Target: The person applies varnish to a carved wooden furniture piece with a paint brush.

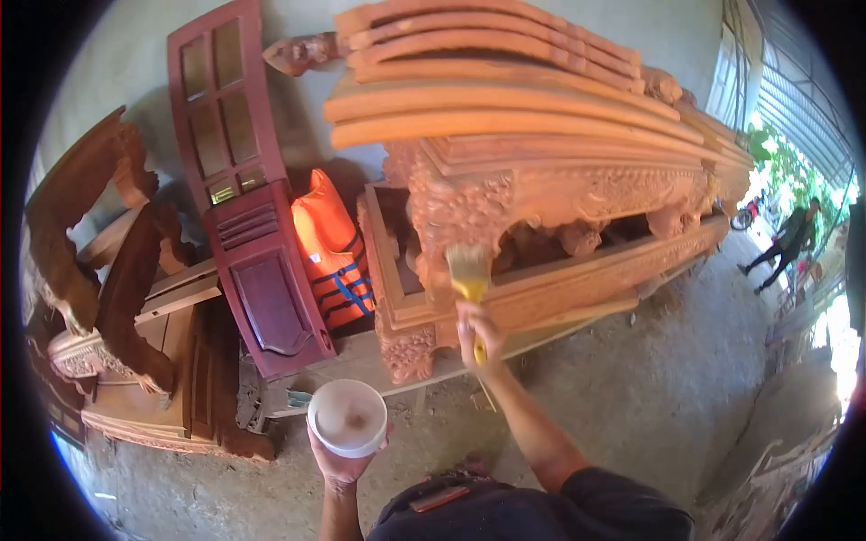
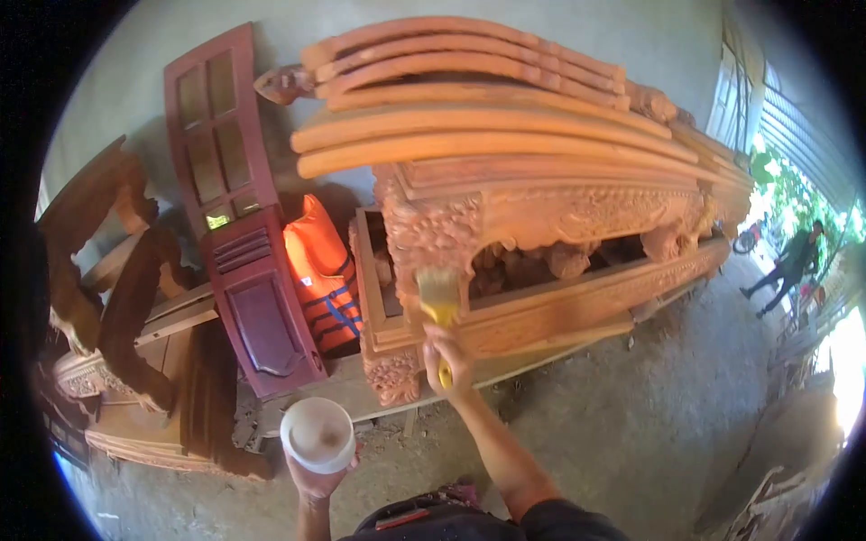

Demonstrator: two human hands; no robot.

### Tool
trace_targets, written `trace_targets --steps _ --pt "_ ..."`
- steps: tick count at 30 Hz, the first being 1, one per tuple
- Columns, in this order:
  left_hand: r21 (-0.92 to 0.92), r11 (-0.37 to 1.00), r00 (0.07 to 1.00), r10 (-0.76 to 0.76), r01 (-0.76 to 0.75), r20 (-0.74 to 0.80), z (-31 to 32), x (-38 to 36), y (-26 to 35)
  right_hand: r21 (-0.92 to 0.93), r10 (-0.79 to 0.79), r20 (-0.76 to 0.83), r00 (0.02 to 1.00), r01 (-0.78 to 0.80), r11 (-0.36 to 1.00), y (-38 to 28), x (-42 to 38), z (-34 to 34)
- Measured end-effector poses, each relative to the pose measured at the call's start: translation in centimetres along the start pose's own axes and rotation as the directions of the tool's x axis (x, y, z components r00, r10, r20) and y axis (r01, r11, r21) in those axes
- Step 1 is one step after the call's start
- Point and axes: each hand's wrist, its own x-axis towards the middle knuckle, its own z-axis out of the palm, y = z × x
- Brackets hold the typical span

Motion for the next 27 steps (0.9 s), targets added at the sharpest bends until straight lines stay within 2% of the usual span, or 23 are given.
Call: trace_targets --steps 1,3,4,6,7,9,10,12,13,15,16,17,18,19,21,22,23,24,25,26,27 --pt "0.006 1.000 1.000 0.018 -0.018 0.000 -0.5 -0.3 0.1 0.014 0.027 0.019 0.999 -0.028 1.000 1.4 -3.0 0.3" --pt "0.008 1.000 1.000 0.021 -0.021 0.015 -1.0 -0.9 0.2 0.138 0.362 0.099 0.927 -0.374 0.917 1.7 -6.8 -0.2" --pt "0.020 1.000 1.000 0.002 -0.002 0.014 -1.1 -1.1 0.3 0.137 0.347 0.097 0.933 -0.358 0.924 1.4 -5.7 -0.4" --pt "0.021 0.999 0.998 -0.047 0.046 0.045 -0.5 -1.2 0.1 0.114 0.462 0.162 0.872 -0.482 0.869 -0.6 -3.3 -1.9" --pt "-0.019 0.999 0.999 -0.035 0.036 0.029 0.4 -0.8 -0.3 0.097 0.455 0.156 0.876 -0.472 0.876 -1.9 -0.8 -2.4" --pt "-0.072 0.997 0.997 0.014 -0.019 -0.076 -0.4 -0.5 -1.3 0.198 0.215 0.025 0.976 -0.215 0.956 -4.3 3.7 -1.9" --pt "-0.095 0.995 0.996 0.006 -0.014 -0.089 -0.9 -0.3 -2.0 0.182 0.226 0.044 0.973 -0.230 0.956 -3.8 4.4 -1.6" --pt "-0.052 0.996 0.992 -0.077 0.072 -0.104 -0.8 0.6 -2.4 0.086 -0.026 0.031 0.999 0.023 0.996 -2.7 4.3 -0.6" --pt "-0.049 0.995 0.995 -0.088 0.086 -0.049 -0.9 1.1 -2.7 0.077 -0.020 0.038 0.999 0.017 0.997 -2.5 3.0 -0.1" --pt "-0.088 0.992 0.995 -0.090 0.085 -0.050 -0.6 1.4 -3.6 -0.032 -0.093 0.258 0.962 0.105 0.994 -1.8 -0.8 0.3" --pt "-0.118 0.990 0.995 -0.081 0.075 -0.049 -0.5 1.5 -4.2 -0.038 -0.101 0.274 0.957 0.115 0.993 -1.0 -3.0 -0.1" --pt "-0.138 0.988 0.996 -0.077 0.071 -0.037 -0.7 1.5 -4.6 -0.025 0.368 0.430 0.824 -0.397 0.918 -0.1 -5.3 -0.8" --pt "-0.135 0.989 0.997 -0.071 0.067 -0.029 -1.1 1.3 -4.7 -0.101 0.701 0.552 0.452 -0.798 0.594 0.5 -6.1 -1.4" --pt "-0.129 0.990 0.998 -0.064 0.061 -0.022 -1.2 1.1 -4.7 -0.112 0.695 0.558 0.453 -0.789 0.604 0.8 -5.5 -2.0" --pt "-0.154 0.988 0.998 -0.032 0.023 -0.052 0.1 0.3 -5.0 -0.007 0.724 0.413 0.552 -0.793 0.609 1.5 -3.1 -3.9" --pt "-0.160 0.987 0.995 -0.016 0.000 -0.099 0.4 0.1 -5.0 0.050 0.533 0.319 0.784 -0.576 0.816 1.0 -0.4 -4.8" --pt "-0.109 0.994 1.000 -0.029 0.029 -0.002 -1.4 0.3 -5.0 0.079 0.283 0.206 0.937 -0.304 0.949 -0.3 3.5 -5.5" --pt "-0.102 0.994 1.000 -0.023 0.023 0.000 -1.2 0.4 -5.4 0.159 0.214 0.124 0.969 -0.232 0.960 -2.5 7.6 -6.3" --pt "-0.093 0.996 0.999 -0.011 0.007 -0.049 -0.6 0.2 -5.8 0.239 -0.009 0.034 0.999 0.001 0.971 -3.2 11.2 -7.0" --pt "-0.079 0.997 0.995 -0.003 -0.004 -0.098 0.1 0.0 -6.1 0.061 -0.110 -0.034 0.993 0.112 0.992 -5.4 14.0 -7.9" --pt "0.218 0.965 0.982 0.166 -0.143 -0.091 1.6 0.2 -7.2 0.020 -0.206 -0.070 0.976 0.208 0.978 -5.0 15.4 -8.0"
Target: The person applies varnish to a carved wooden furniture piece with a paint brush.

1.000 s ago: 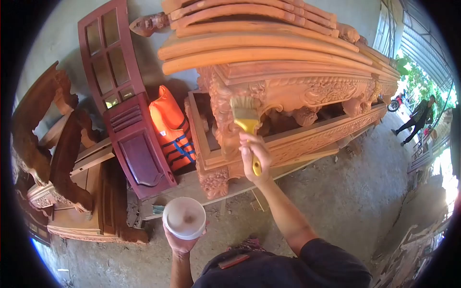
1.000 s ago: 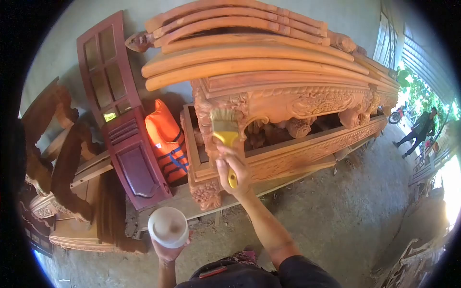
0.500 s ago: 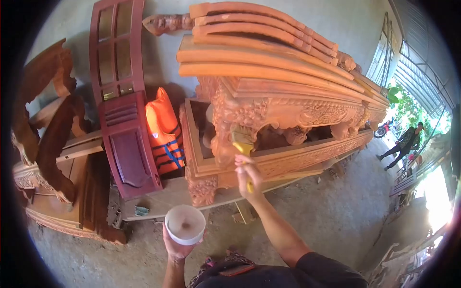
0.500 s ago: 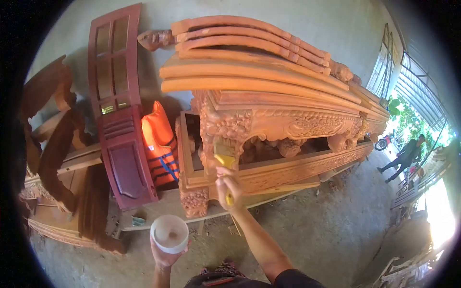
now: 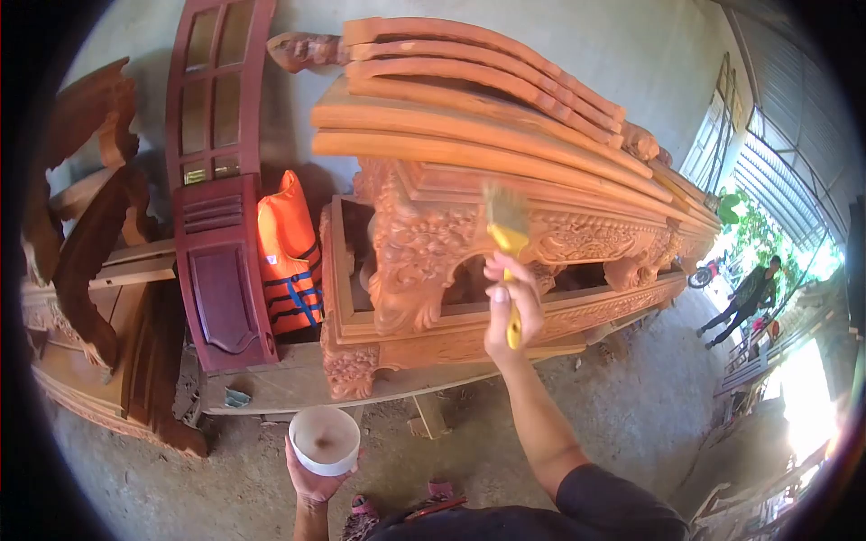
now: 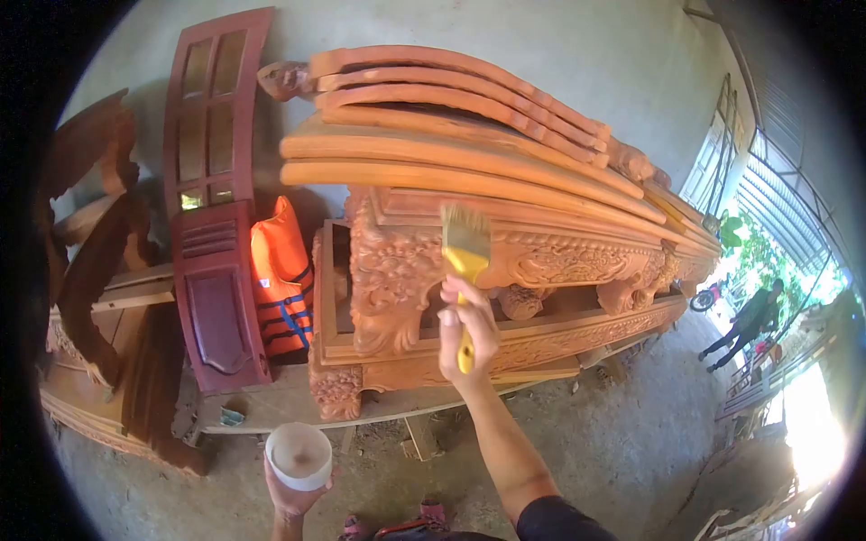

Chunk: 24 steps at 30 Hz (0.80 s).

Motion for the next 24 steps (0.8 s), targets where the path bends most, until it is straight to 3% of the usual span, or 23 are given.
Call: trace_targets --steps 1,2,3,5,8,10,11,13,14,15,17,18,22,23,24 --pt "0.288 0.946 0.985 0.167 -0.152 -0.029 1.6 -0.2 -0.7 -0.038 -0.101 -0.029 0.994 0.100 0.994 0.6 0.6 -0.1" --pt "0.002 0.998 0.994 0.057 -0.057 -0.092 2.0 0.4 -1.4 -0.070 -0.112 0.065 0.992 0.116 0.991 1.5 0.3 -0.4" --pt "-0.292 0.956 0.991 -0.060 0.023 -0.117 2.4 1.2 -2.3 -0.092 -0.126 0.162 0.979 0.142 0.986 2.9 -0.2 -0.6" --pt "-0.281 0.960 0.995 -0.043 0.016 -0.090 1.9 2.9 -4.8 -0.143 -0.107 0.378 0.919 0.172 0.975 5.5 -3.0 -2.2" --pt "-0.267 0.963 0.997 -0.052 0.033 -0.063 4.5 4.0 -7.2 -0.067 -0.047 0.379 0.924 0.077 0.995 6.8 -4.6 -6.9" --pt "-0.248 0.967 0.995 -0.082 0.063 -0.065 4.9 5.1 -9.3 -0.029 0.378 0.440 0.815 -0.408 0.913 7.0 -3.7 -9.8" --pt "-0.232 0.971 0.995 -0.072 0.056 -0.065 4.2 5.7 -10.3 -0.015 0.374 0.429 0.822 -0.408 0.913 7.1 -2.6 -10.3" --pt "-0.283 0.940 0.966 -0.132 0.192 0.221 3.9 7.3 -11.8 0.051 0.023 0.243 0.970 -0.036 0.998 8.1 0.3 -10.5" --pt "-0.345 0.908 0.969 -0.196 0.238 0.152 7.0 7.1 -11.9 0.044 -0.070 0.226 0.972 0.062 0.997 8.8 1.0 -10.2" --pt "-0.413 0.870 0.963 -0.258 0.269 0.083 10.2 7.0 -12.1 0.041 -0.059 0.201 0.978 0.052 0.998 10.2 0.8 -10.5" --pt "-0.383 0.885 0.961 -0.206 0.264 0.186 8.4 8.9 -14.5 -0.078 -0.121 0.489 0.864 0.182 0.980 13.4 -0.7 -11.2" --pt "-0.373 0.889 0.953 -0.182 0.264 0.242 7.5 9.5 -15.3 -0.119 -0.136 0.538 0.832 0.235 0.965 14.0 -2.0 -12.7" --pt "-0.439 0.880 0.982 -0.130 0.179 0.140 9.3 10.3 -18.5 -0.153 -0.078 0.475 0.876 0.170 0.973 15.0 -7.3 -18.9" --pt "-0.399 0.891 0.973 -0.162 0.216 0.167 9.3 10.4 -18.9 -0.112 0.402 0.365 0.840 -0.389 0.914 14.6 -8.0 -19.8" --pt "-0.350 0.902 0.963 -0.196 0.252 0.187 9.3 10.4 -19.1 -0.064 0.618 0.331 0.713 -0.636 0.769 14.5 -8.5 -20.1"
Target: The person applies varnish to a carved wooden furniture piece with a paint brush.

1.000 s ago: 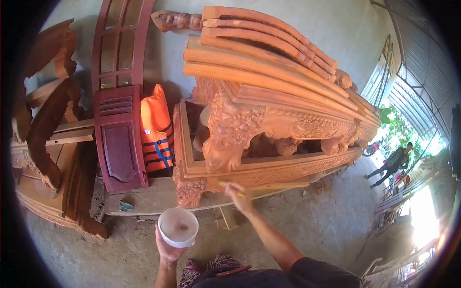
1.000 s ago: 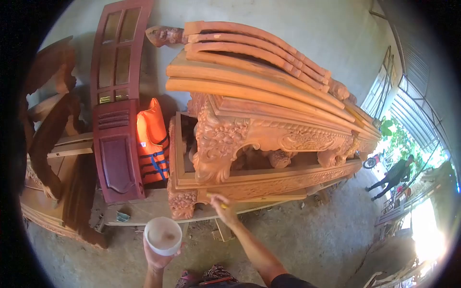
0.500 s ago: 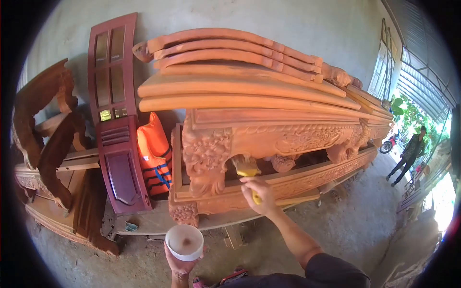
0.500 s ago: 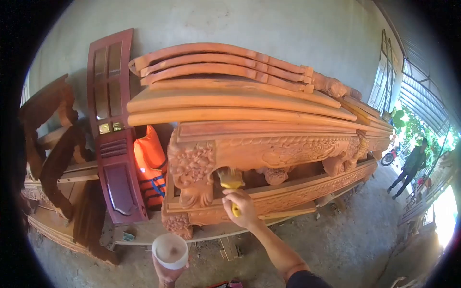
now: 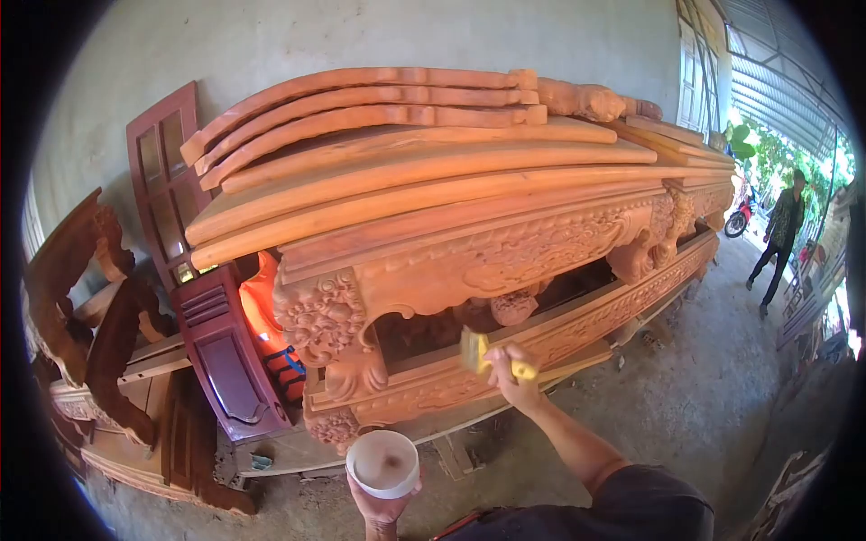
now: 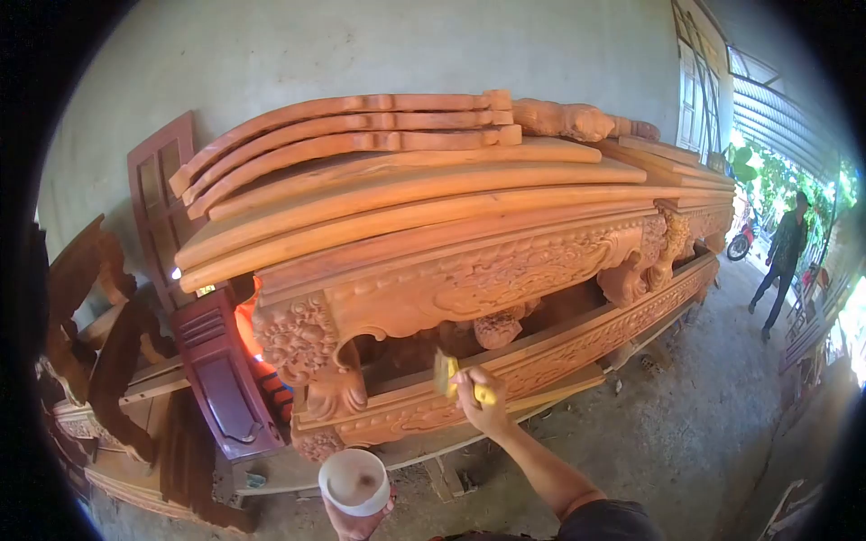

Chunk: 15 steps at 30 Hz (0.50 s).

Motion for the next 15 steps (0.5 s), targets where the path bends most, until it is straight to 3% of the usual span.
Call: trace_targets --steps 1,2,4,5,6,8,9,10,11,12,13,14,15 --pt "0.011 1.000 1.000 -0.005 0.005 -0.003 -0.1 0.1 -0.2 0.157 0.249 -0.031 0.968 -0.241 0.958 -0.4 -0.4 0.0" --pt "0.023 1.000 0.999 -0.022 0.021 0.028 -0.1 0.2 -0.3 0.319 0.112 -0.029 0.993 -0.097 0.943 -1.7 0.0 1.2" --pt "0.060 0.997 0.996 -0.056 0.052 0.067 0.3 1.1 -0.3 0.471 -0.036 -0.081 0.996 0.070 0.879 -3.0 2.6 2.4" --pt "0.099 0.994 0.998 -0.044 0.040 0.045 0.5 1.0 -0.5 0.315 -0.337 -0.094 0.937 0.350 0.882 -3.5 4.1 2.5" --pt "0.126 0.992 0.999 -0.033 0.029 0.030 0.8 0.6 -0.6 0.156 -0.603 -0.052 0.796 0.603 0.783 -3.9 5.4 2.2" --pt "0.141 0.989 0.999 0.046 -0.044 -0.008 1.5 -0.3 -1.4 0.014 -0.635 -0.075 0.769 0.637 0.770 -1.6 6.8 -1.5" --pt "0.135 0.987 0.996 0.087 -0.085 -0.010 1.4 -0.4 -1.2 -0.090 -0.618 -0.109 0.779 0.611 0.787 -0.4 7.2 -4.2" --pt "0.129 0.984 0.992 0.129 -0.126 -0.011 1.2 -0.5 -0.9 -0.271 -0.678 -0.167 0.716 0.628 0.730 0.2 7.4 -7.4" --pt "0.285 0.944 0.986 0.155 -0.165 0.058 -0.4 -0.9 0.1 -0.305 -0.608 -0.314 0.729 0.529 0.792 1.8 7.1 -9.7" --pt "0.352 0.916 0.981 0.169 -0.192 0.095 -1.1 -1.0 0.0 -0.559 -0.679 -0.324 0.659 0.446 0.699 4.4 7.9 -12.7" --pt "0.414 0.883 0.974 0.183 -0.222 0.132 -1.7 -1.1 -0.1 -0.498 -0.577 -0.458 0.677 0.342 0.797 6.7 8.2 -14.5" --pt "0.586 0.723 0.917 0.387 -0.365 0.094 -1.8 -1.7 -0.8 -0.410 -0.458 -0.578 0.675 0.245 0.879 9.1 8.6 -16.3" --pt "0.739 0.508 0.817 0.568 -0.442 0.098 -1.8 -2.1 -1.4 -0.414 -0.457 -0.575 0.678 0.241 0.878 8.9 8.4 -16.0"
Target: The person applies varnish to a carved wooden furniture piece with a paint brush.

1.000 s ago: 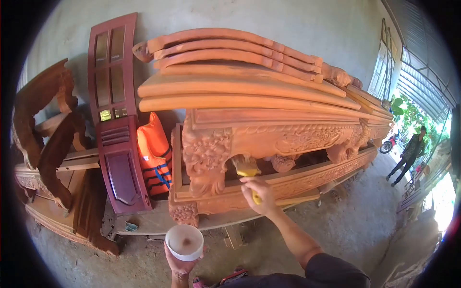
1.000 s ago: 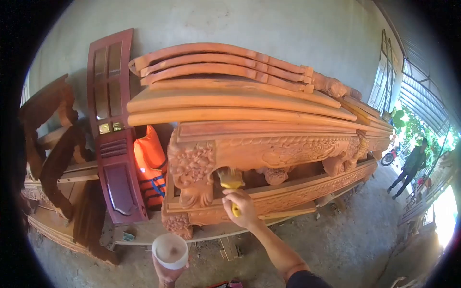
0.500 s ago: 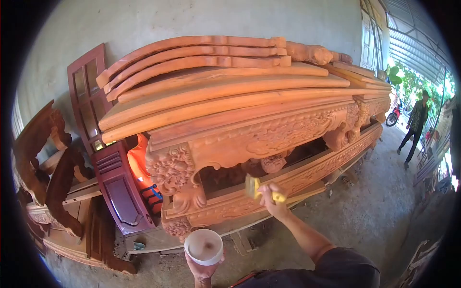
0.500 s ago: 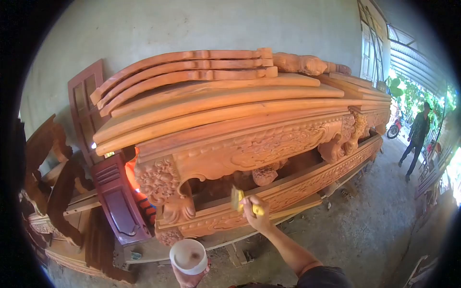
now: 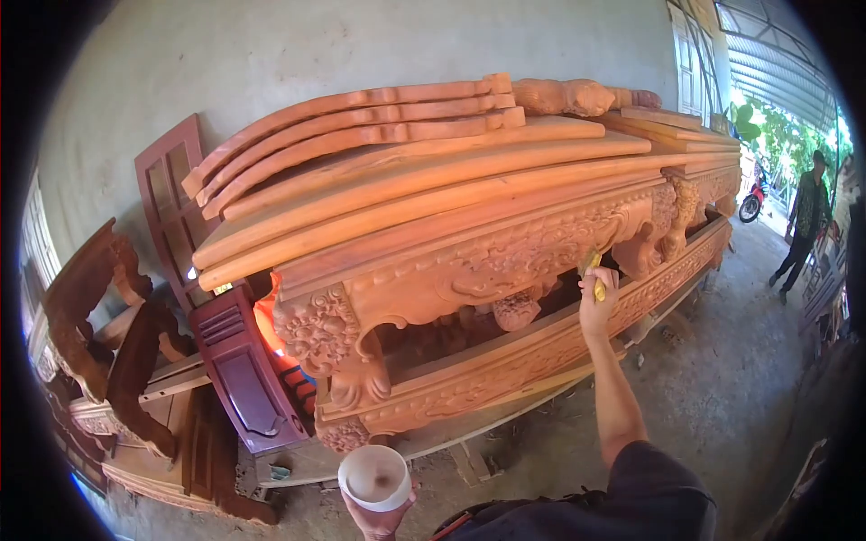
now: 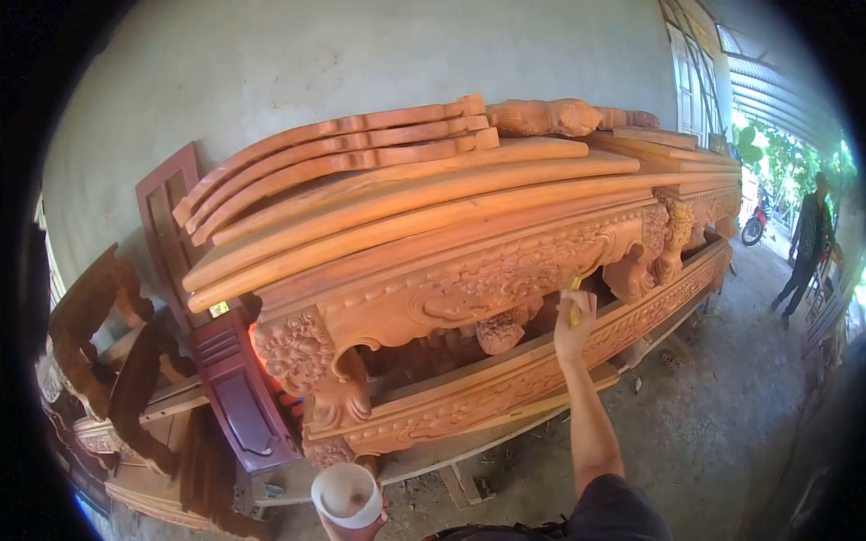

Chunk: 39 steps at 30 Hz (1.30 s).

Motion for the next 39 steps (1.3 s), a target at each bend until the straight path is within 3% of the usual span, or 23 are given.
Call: trace_targets --steps 1,3,5,6,7,10,12,13,14,15,17,21,22,24,26,28,30,32,33,34,35,37,39 --pt "0.392 0.910 0.986 0.085 -0.134 0.140 0.4 -0.3 0.2 0.062 -0.025 -0.044 0.999 0.028 0.998 -1.0 -0.2 0.8" --pt "0.409 0.904 0.983 0.056 -0.126 0.177 -0.1 0.7 -1.2 0.231 0.125 0.126 0.984 -0.151 0.961 -7.0 -1.4 2.4" --pt "0.445 0.889 0.975 0.000 -0.102 0.223 1.4 1.6 -1.0 0.371 -0.298 0.229 0.927 0.200 0.907 -12.8 -1.4 4.0" --pt "-0.104 0.945 0.949 -0.302 0.311 0.094 3.9 1.8 0.0 0.493 -0.222 0.435 0.873 -0.025 0.869 -14.8 -1.9 4.2" --pt "-0.635 0.564 0.795 -0.592 0.527 0.134 5.3 1.6 0.4 0.594 -0.104 0.587 0.803 -0.340 0.729 -14.6 -2.6 4.9" --pt "-0.461 0.730 0.863 -0.402 0.504 0.306 4.9 2.0 -1.3 0.561 -0.122 0.447 0.886 -0.171 0.810 -9.9 -0.3 3.4" --pt "-0.559 0.677 0.874 -0.430 0.478 0.226 3.7 1.3 -2.1 0.517 0.166 0.322 0.932 -0.320 0.794 -5.6 1.5 1.4" --pt "-0.084 0.990 0.985 -0.098 0.110 0.140 2.7 0.9 -2.9 0.453 0.225 0.237 0.945 -0.313 0.835 -3.0 2.5 0.2" --pt "0.418 0.850 0.942 0.241 -0.320 0.232 2.3 0.6 -3.6 0.383 0.279 0.141 0.950 -0.312 0.869 -1.3 3.3 -0.7" --pt "0.406 0.858 0.944 0.239 -0.315 0.228 2.5 0.3 -3.7 0.373 0.270 0.147 0.952 -0.306 0.876 -1.1 4.1 -0.6" --pt "0.489 0.818 0.946 0.199 -0.304 0.256 3.2 -0.4 -3.3 -0.270 -0.131 -0.103 0.986 0.099 0.958 -1.6 5.2 0.2" --pt "0.568 0.738 0.922 0.204 -0.365 0.327 4.9 0.8 -3.5 0.353 -0.101 0.247 0.964 0.008 0.936 -12.3 0.7 6.7" --pt "0.046 0.983 0.950 -0.186 0.181 0.252 5.7 1.1 -3.0 0.405 -0.244 0.316 0.917 0.102 0.908 -15.2 -0.2 7.3" --pt "-0.492 0.589 0.767 -0.518 0.641 0.380 6.1 1.5 -3.1 0.549 -0.276 0.549 0.789 -0.092 0.831 -19.0 -1.4 7.7" --pt "-0.448 0.595 0.744 -0.500 0.667 0.443 5.4 1.9 -3.8 0.583 -0.271 0.557 0.785 -0.137 0.801 -19.1 -0.1 7.0" --pt "-0.497 0.595 0.775 -0.490 0.632 0.399 4.6 1.1 -3.8 0.530 -0.358 0.382 0.852 0.116 0.840 -13.1 1.3 6.4" --pt "-0.530 0.628 0.817 -0.502 0.569 0.283 4.5 0.4 -3.1 0.448 0.035 0.424 0.905 -0.243 0.861 -8.0 1.9 2.8" --pt "-0.569 0.623 0.828 -0.520 0.536 0.211 4.7 -0.7 -2.3 0.322 0.162 0.243 0.957 -0.237 0.917 -2.8 1.8 -0.9" --pt "-0.272 0.871 0.912 -0.375 0.408 0.167 4.8 -1.2 -1.9 0.234 0.239 0.155 0.959 -0.270 0.934 0.6 0.9 -2.5" --pt "-0.395 0.788 0.881 -0.431 0.472 0.194 3.8 -1.2 -2.3 0.148 0.301 0.051 0.952 -0.305 0.941 4.3 -0.4 -3.5" --pt "-0.507 0.685 0.847 -0.484 0.523 0.220 2.8 -1.2 -2.7 0.151 0.308 0.057 0.950 -0.314 0.938 7.5 -2.3 -4.2" --pt "-0.539 0.666 0.843 -0.508 0.516 0.179 2.5 -1.4 -2.9 -0.444 0.203 0.101 0.974 -0.139 0.885 11.9 -5.7 -5.5" --pt "-0.559 0.644 0.825 -0.548 0.523 0.139 2.7 -1.4 -3.1 -0.353 0.383 0.253 0.888 -0.284 0.892 9.3 -8.6 -3.1"
